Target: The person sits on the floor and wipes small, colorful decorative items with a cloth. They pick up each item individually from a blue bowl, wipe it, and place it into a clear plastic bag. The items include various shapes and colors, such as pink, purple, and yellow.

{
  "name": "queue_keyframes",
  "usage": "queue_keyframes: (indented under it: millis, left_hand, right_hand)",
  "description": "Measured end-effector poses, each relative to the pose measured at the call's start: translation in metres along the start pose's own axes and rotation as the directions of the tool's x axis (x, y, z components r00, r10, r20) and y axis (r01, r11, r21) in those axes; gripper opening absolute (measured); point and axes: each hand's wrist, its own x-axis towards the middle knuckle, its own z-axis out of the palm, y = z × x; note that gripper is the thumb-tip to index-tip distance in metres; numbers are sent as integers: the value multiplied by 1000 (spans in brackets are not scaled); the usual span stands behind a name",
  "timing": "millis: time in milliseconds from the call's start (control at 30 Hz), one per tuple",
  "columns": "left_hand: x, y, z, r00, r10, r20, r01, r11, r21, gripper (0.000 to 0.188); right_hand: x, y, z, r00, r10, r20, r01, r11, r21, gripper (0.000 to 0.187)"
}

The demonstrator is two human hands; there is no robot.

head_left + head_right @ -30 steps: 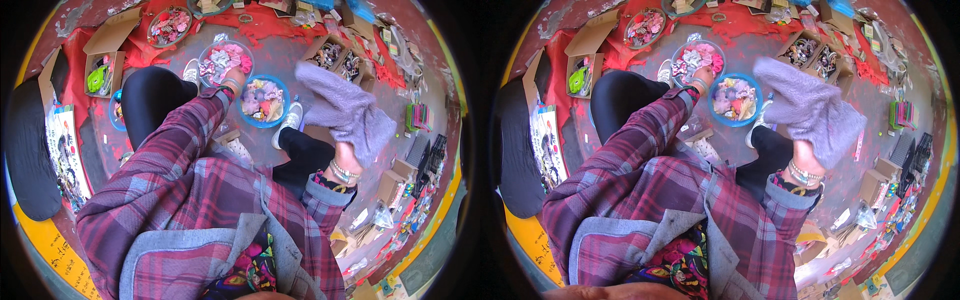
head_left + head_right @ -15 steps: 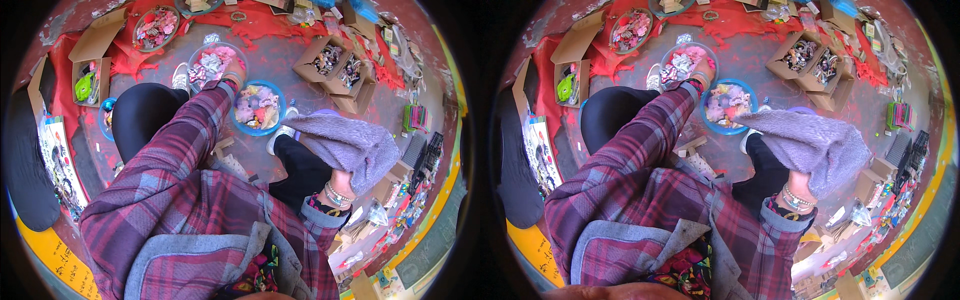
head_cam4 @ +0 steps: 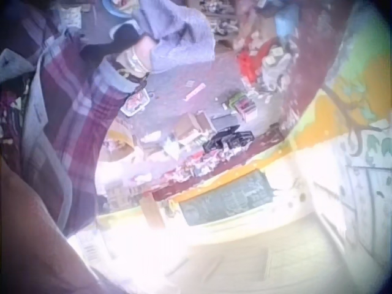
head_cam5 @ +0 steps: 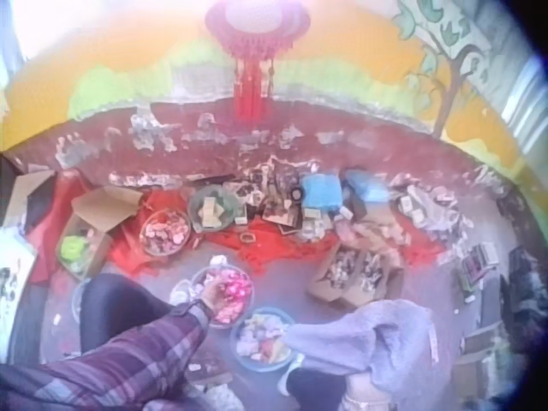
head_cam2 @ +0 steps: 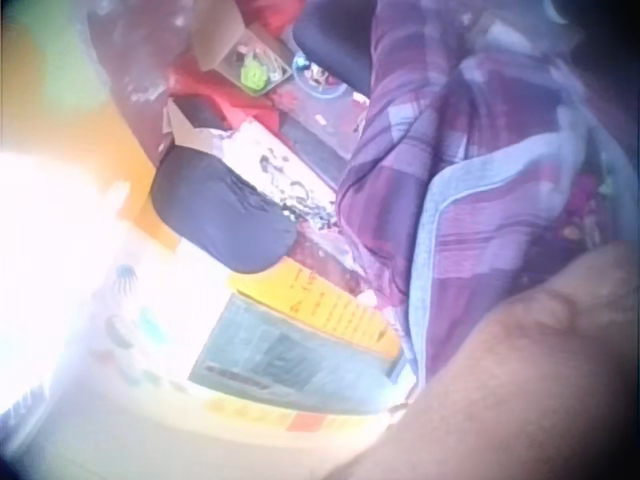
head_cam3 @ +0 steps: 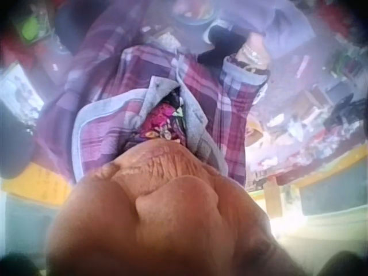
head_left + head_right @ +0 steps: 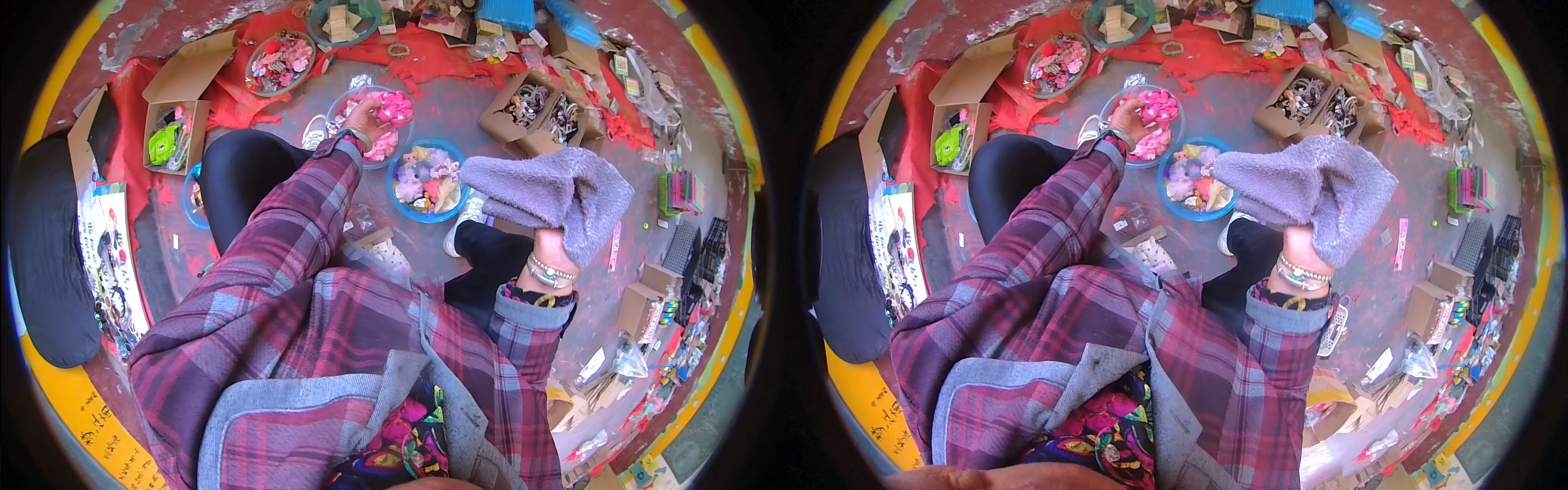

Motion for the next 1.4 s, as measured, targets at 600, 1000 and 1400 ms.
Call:
queue_keyframes:
  millis: [600,1000,1400]
  left_hand:
    - [-171,25,173,674,-104,731,-114,964,242,53]
    - [-217,17,188,751,-139,646,-6,976,216,39]
    - [-200,18,178,804,127,580,-260,954,152,40]
  right_hand:
    - [-2,-14,2,994,57,89,-62,997,55,22]
    - [0,-2,3,978,171,120,-189,968,164,30]
    - [4,12,4,951,251,178,-272,956,106,34]
